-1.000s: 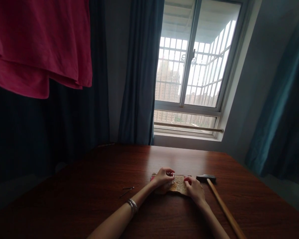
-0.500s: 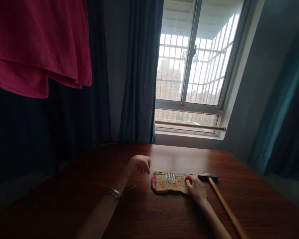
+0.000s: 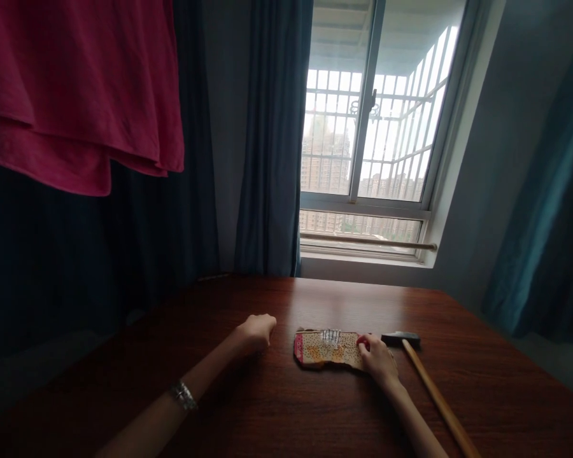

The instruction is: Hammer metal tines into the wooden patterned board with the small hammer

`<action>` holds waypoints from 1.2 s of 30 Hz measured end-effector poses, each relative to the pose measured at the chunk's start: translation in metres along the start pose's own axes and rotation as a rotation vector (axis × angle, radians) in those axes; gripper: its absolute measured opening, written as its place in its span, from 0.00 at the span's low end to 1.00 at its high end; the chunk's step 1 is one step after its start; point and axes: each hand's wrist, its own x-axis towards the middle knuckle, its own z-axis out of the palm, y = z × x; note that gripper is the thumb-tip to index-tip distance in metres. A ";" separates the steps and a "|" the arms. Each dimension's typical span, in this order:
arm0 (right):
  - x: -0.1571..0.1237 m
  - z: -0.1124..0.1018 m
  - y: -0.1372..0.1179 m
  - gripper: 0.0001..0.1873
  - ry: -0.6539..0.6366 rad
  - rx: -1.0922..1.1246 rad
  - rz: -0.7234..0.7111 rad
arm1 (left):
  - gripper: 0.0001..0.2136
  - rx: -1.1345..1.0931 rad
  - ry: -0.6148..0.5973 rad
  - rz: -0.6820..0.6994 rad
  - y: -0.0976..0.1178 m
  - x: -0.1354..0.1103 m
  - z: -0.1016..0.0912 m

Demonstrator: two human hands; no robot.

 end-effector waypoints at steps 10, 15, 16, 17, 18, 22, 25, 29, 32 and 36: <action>0.002 0.008 0.006 0.12 0.039 0.007 -0.006 | 0.11 0.276 -0.060 0.040 0.009 -0.009 0.017; 0.000 0.009 0.008 0.12 0.054 0.012 -0.016 | 0.13 0.310 0.060 0.075 0.007 -0.008 0.032; 0.000 0.010 0.008 0.11 0.057 0.013 -0.015 | 0.13 0.312 0.077 0.080 0.007 -0.008 0.034; 0.000 0.010 0.009 0.11 0.060 0.014 -0.014 | 0.13 0.316 0.088 0.084 0.007 -0.008 0.035; 0.001 0.011 0.009 0.11 0.064 0.016 -0.013 | 0.13 0.320 0.096 0.088 0.007 -0.008 0.036; 0.002 0.015 0.012 0.10 0.076 0.028 -0.022 | 0.13 0.352 0.107 0.125 0.007 -0.007 0.037; 0.002 0.016 0.013 0.10 0.083 0.044 -0.032 | 0.13 0.370 0.106 0.151 0.006 -0.004 0.038; 0.002 0.017 0.015 0.10 0.093 0.073 -0.040 | 0.13 0.354 0.108 0.150 0.003 0.002 0.041; 0.004 0.019 0.017 0.10 0.099 0.104 -0.042 | 0.12 0.364 0.130 0.190 0.004 0.005 0.041; 0.006 0.022 0.020 0.09 0.107 0.169 -0.044 | 0.09 0.317 0.168 0.195 0.010 0.010 0.038</action>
